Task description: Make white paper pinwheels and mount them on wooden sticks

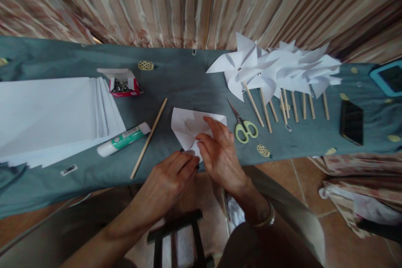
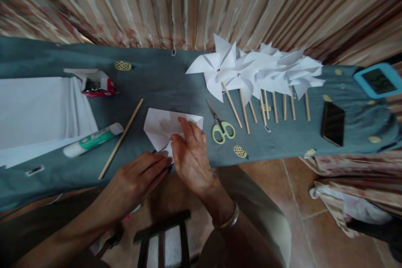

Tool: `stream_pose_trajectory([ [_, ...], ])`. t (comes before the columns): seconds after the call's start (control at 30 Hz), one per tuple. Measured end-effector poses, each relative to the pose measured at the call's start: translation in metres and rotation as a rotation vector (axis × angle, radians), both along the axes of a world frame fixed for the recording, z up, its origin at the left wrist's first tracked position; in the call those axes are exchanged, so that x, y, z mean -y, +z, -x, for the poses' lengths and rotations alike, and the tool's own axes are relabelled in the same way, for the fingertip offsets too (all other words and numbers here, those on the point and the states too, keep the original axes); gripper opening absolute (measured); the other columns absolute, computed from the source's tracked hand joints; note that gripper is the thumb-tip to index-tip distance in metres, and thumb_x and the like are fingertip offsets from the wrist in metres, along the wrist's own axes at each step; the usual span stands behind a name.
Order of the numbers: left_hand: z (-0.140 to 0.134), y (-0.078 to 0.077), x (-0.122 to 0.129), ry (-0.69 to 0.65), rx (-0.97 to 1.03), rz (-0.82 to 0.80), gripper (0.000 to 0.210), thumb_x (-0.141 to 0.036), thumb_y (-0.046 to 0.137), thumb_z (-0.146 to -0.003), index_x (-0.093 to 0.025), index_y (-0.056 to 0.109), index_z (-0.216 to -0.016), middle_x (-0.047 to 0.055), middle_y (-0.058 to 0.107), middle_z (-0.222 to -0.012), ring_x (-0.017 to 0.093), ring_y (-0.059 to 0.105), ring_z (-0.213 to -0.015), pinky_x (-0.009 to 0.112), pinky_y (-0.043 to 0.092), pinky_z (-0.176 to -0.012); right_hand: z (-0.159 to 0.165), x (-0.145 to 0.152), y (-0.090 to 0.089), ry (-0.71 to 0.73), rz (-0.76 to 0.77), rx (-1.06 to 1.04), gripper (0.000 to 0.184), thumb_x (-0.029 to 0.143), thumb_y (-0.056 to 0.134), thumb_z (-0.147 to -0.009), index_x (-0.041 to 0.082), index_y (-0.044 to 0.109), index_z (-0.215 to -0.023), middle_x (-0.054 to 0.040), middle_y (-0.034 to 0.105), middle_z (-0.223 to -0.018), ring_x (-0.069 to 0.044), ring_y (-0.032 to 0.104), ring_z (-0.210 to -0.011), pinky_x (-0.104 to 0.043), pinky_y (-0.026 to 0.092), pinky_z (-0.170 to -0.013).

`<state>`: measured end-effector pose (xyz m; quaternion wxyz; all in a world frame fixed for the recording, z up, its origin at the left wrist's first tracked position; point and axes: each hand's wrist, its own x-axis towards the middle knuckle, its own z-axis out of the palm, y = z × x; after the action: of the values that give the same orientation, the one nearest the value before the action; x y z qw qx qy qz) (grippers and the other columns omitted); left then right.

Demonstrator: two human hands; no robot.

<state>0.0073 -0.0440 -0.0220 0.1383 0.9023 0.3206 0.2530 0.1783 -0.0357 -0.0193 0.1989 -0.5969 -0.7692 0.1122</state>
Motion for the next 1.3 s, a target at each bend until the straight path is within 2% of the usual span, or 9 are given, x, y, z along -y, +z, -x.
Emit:
stream_pose_trajectory([
  [0.1, 0.000, 0.001, 0.000, 0.003, -0.010, 0.007, 0.018, -0.008, 0.051, -0.090, -0.005, 0.064, -0.103, 0.011, 0.068, -0.095, 0.021, 0.065, -0.085, 0.033, 0.061, -0.072, 0.003, -0.006, 0.004, -0.009, 0.006, 0.027, 0.020, 0.019, 0.046, -0.093, 0.019, 0.065, -0.087, -0.0118, 0.046, -0.144, -0.029, 0.041, -0.130, -0.047, 0.037, -0.103],
  [0.27, 0.000, 0.001, -0.001, 0.007, -0.012, -0.013, 0.018, -0.010, 0.051, -0.090, -0.005, 0.064, -0.102, 0.011, 0.068, -0.095, 0.021, 0.065, -0.083, 0.034, 0.061, -0.071, 0.001, -0.010, 0.004, -0.037, -0.003, 0.028, 0.016, 0.021, 0.052, -0.091, 0.022, 0.067, -0.084, -0.0073, 0.049, -0.142, -0.027, 0.041, -0.130, -0.047, 0.036, -0.103],
  [0.57, -0.002, 0.001, -0.002, 0.017, -0.028, -0.022, 0.019, -0.010, 0.052, -0.090, -0.005, 0.064, -0.103, 0.012, 0.069, -0.095, 0.022, 0.065, -0.081, 0.035, 0.061, -0.070, -0.001, -0.026, 0.005, -0.015, 0.103, -0.045, 0.010, 0.015, 0.058, -0.082, 0.018, 0.066, -0.077, -0.0118, 0.054, -0.136, -0.030, 0.045, -0.127, -0.049, 0.039, -0.099],
  [0.67, -0.002, 0.000, -0.002, 0.026, -0.029, -0.027, 0.019, -0.011, 0.051, -0.091, -0.006, 0.064, -0.104, 0.011, 0.069, -0.096, 0.021, 0.065, -0.083, 0.034, 0.061, -0.072, -0.003, -0.031, 0.009, -0.035, 0.148, -0.045, 0.009, 0.015, 0.062, -0.078, 0.017, 0.065, -0.086, -0.0141, 0.050, -0.140, -0.032, 0.043, -0.130, -0.051, 0.037, -0.102],
  [0.77, -0.001, -0.001, -0.002, 0.029, -0.046, -0.028, 0.018, -0.013, 0.050, -0.092, -0.008, 0.063, -0.104, 0.010, 0.069, -0.097, 0.020, 0.065, -0.084, 0.032, 0.060, -0.073, -0.007, -0.039, 0.010, -0.073, 0.211, -0.032, 0.032, 0.018, 0.067, -0.074, 0.017, 0.061, -0.105, -0.0172, 0.038, -0.148, -0.034, 0.036, -0.137, -0.054, 0.034, -0.105],
  [0.87, -0.001, 0.000, -0.002, 0.023, -0.051, -0.025, 0.019, -0.014, 0.050, -0.092, -0.007, 0.063, -0.103, 0.011, 0.069, -0.095, 0.021, 0.065, -0.083, 0.033, 0.060, -0.071, -0.010, -0.051, 0.007, -0.059, 0.282, -0.020, 0.063, 0.021, 0.073, -0.070, 0.018, 0.049, -0.128, -0.0191, 0.029, -0.153, -0.035, 0.027, -0.143, -0.058, 0.029, -0.109],
  [1.0, 0.000, 0.001, -0.002, 0.016, -0.073, 0.036, 0.019, -0.016, 0.052, -0.092, -0.007, 0.062, -0.104, 0.012, 0.068, -0.097, 0.022, 0.065, -0.086, 0.034, 0.059, -0.074, -0.007, -0.063, 0.003, -0.014, 0.309, 0.015, 0.082, 0.016, 0.076, -0.064, 0.015, 0.040, -0.138, -0.0227, 0.026, -0.154, -0.037, 0.020, -0.146, -0.060, 0.024, -0.112],
  [1.17, 0.000, -0.002, -0.002, 0.024, -0.095, 0.037, 0.018, -0.018, 0.052, -0.092, -0.010, 0.062, -0.105, 0.010, 0.068, -0.096, 0.021, 0.065, -0.085, 0.034, 0.059, -0.074, -0.011, -0.060, -0.001, 0.023, 0.262, -0.019, 0.082, 0.014, 0.073, -0.068, 0.015, 0.036, -0.142, -0.0219, 0.028, -0.154, -0.035, 0.024, -0.145, -0.059, 0.024, -0.113],
  [1.3, -0.001, -0.004, -0.002, 0.035, -0.082, -0.022, 0.016, -0.015, 0.054, -0.090, -0.010, 0.063, -0.102, 0.010, 0.069, -0.095, 0.021, 0.066, -0.084, 0.033, 0.060, -0.073, -0.028, -0.057, -0.004, 0.048, 0.207, -0.163, 0.063, 0.020, 0.060, -0.081, 0.015, 0.040, -0.141, -0.0172, 0.041, -0.150, -0.026, 0.036, -0.140, -0.046, 0.033, -0.113],
])
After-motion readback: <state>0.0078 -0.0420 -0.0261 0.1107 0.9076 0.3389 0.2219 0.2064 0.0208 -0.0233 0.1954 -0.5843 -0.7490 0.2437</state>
